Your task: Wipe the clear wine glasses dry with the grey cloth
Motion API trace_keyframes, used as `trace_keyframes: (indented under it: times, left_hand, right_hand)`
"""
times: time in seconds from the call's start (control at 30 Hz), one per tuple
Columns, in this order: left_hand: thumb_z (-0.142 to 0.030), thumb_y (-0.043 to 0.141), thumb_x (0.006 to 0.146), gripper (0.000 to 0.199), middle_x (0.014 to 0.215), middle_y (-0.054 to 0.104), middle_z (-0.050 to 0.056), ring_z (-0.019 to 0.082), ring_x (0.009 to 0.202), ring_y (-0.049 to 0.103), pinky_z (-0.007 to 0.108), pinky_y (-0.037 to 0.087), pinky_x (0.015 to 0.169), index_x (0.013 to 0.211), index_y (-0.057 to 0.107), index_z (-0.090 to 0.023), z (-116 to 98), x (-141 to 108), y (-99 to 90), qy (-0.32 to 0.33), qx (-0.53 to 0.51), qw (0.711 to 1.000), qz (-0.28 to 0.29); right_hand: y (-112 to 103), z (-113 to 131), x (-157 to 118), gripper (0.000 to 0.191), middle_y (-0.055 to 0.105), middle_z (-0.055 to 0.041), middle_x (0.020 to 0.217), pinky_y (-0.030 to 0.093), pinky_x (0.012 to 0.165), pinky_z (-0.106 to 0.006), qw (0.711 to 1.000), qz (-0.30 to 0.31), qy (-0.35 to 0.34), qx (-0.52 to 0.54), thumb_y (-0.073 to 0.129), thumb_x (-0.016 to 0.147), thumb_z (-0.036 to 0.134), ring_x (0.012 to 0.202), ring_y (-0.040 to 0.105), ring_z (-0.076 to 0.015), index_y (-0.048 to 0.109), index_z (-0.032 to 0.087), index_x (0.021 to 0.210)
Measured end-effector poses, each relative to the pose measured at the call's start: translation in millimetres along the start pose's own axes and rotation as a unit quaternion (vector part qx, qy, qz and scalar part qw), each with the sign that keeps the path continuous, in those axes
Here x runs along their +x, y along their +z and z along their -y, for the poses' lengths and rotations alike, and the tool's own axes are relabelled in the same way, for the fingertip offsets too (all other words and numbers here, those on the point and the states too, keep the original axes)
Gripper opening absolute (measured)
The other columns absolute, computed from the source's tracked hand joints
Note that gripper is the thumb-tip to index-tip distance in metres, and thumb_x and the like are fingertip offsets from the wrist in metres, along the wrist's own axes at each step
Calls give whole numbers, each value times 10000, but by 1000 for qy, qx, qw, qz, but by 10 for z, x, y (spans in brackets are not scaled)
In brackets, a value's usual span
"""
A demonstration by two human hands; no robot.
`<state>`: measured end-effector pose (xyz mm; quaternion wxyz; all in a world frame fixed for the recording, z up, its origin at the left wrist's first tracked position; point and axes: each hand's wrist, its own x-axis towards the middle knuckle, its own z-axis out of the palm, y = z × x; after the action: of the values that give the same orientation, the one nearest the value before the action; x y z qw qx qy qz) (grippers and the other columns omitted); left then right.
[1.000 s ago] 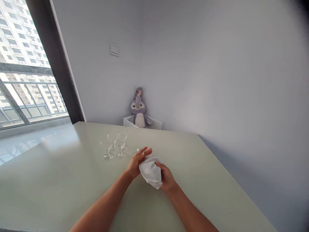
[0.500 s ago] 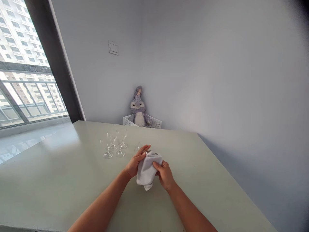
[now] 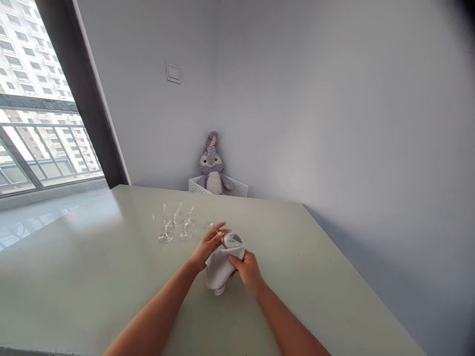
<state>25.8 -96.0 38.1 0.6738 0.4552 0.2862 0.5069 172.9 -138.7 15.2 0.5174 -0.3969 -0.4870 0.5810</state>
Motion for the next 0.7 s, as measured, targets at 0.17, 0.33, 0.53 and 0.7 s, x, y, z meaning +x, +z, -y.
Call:
trace_keyframes:
  times: [0.17,0.33,0.53,0.7]
  left_hand:
    - [-352,595,717,330,1067,585,96,195,861,567,297,442,714,1002,593,-186,-86,-48,30,-12,44,998,40]
    - [-324,592,694,300,945,606,66,173,744,571,291,446,642,958,571,-183,-81,-69,27,-14,119,993,18]
    - [-296,595,708,382,1156,528,66,209,1008,501,299,406,806,1081,541,-231,-66,-90,100,11,167,985,38]
    - [-301,604,722,341,1108,558,83,203,909,538,294,419,740,1048,572,-209,-96,-70,25,-27,86,991,100]
  right_hand:
    - [-6,86,-18,335,610,-31,739,436,510,-254,965,64,88,240,650,681,373,573,545,-133,590,157,929]
    - [51,31,-57,493,610,-40,741,436,457,-261,954,61,118,269,476,748,582,578,564,-153,568,161,987]
    - [-8,56,42,345,624,-12,740,455,572,-257,919,-28,196,342,559,746,484,635,570,-132,594,170,883]
    - [-23,89,14,323,603,-5,710,412,557,-237,946,3,138,294,590,725,469,626,528,-125,610,176,856]
